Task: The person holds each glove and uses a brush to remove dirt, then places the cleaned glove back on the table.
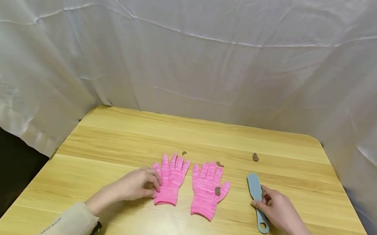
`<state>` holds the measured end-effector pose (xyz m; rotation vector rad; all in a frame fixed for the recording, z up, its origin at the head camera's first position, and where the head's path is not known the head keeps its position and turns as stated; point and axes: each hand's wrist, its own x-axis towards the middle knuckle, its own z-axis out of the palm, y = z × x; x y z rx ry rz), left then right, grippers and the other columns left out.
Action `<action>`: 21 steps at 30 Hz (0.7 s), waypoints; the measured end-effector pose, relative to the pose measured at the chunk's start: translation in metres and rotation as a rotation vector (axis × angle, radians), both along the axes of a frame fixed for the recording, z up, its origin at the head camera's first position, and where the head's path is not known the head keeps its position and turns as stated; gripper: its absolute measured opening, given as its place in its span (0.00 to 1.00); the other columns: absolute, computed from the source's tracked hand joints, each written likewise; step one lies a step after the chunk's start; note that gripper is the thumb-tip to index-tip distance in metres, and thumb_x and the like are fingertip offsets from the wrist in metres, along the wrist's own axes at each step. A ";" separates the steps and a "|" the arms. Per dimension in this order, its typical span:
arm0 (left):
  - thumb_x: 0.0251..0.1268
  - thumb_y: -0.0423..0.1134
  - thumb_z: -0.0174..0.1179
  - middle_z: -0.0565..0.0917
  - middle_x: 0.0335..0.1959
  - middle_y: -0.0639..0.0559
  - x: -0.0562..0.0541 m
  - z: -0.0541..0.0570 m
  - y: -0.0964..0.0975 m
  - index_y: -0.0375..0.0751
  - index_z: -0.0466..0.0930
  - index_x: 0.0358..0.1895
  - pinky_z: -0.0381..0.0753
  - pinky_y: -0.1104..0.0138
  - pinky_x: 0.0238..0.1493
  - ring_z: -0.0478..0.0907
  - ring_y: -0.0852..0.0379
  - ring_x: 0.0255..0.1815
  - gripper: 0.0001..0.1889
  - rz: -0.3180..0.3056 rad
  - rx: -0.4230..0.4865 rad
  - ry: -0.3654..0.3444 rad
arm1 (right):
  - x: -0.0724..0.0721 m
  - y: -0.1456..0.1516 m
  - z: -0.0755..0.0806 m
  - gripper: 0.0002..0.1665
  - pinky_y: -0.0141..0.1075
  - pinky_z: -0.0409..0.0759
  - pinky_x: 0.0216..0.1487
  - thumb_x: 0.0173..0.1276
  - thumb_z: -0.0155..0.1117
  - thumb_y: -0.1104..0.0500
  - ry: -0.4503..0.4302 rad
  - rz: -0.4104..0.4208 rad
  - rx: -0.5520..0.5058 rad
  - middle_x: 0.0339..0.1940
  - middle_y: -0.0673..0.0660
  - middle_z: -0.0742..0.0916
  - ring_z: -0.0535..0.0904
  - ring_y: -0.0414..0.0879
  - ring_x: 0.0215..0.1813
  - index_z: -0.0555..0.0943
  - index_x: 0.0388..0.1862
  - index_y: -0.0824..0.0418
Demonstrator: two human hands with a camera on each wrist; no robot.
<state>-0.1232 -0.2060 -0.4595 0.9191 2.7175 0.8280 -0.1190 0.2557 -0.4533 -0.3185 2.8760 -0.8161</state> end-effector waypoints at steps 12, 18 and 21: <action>0.58 0.37 0.76 0.85 0.48 0.61 0.004 -0.001 -0.004 0.48 0.87 0.40 0.73 0.46 0.72 0.78 0.51 0.59 0.09 0.003 -0.008 -0.008 | 0.002 -0.007 0.004 0.39 0.35 0.78 0.21 0.80 0.59 0.61 -0.157 -0.011 -0.074 0.23 0.52 0.81 0.77 0.45 0.21 0.55 0.78 0.81; 0.58 0.37 0.76 0.84 0.48 0.62 0.011 0.000 -0.006 0.49 0.87 0.41 0.73 0.47 0.72 0.78 0.52 0.59 0.10 0.002 0.000 0.004 | 0.005 -0.012 0.008 0.40 0.37 0.79 0.18 0.80 0.58 0.62 -0.202 -0.025 -0.104 0.20 0.53 0.80 0.78 0.47 0.18 0.52 0.80 0.78; 0.58 0.37 0.76 0.84 0.48 0.63 0.013 0.001 -0.008 0.49 0.87 0.42 0.74 0.48 0.70 0.78 0.52 0.59 0.10 0.003 -0.002 0.011 | 0.004 -0.014 0.012 0.40 0.36 0.77 0.19 0.80 0.57 0.60 -0.199 -0.015 -0.087 0.20 0.52 0.80 0.78 0.47 0.17 0.52 0.80 0.78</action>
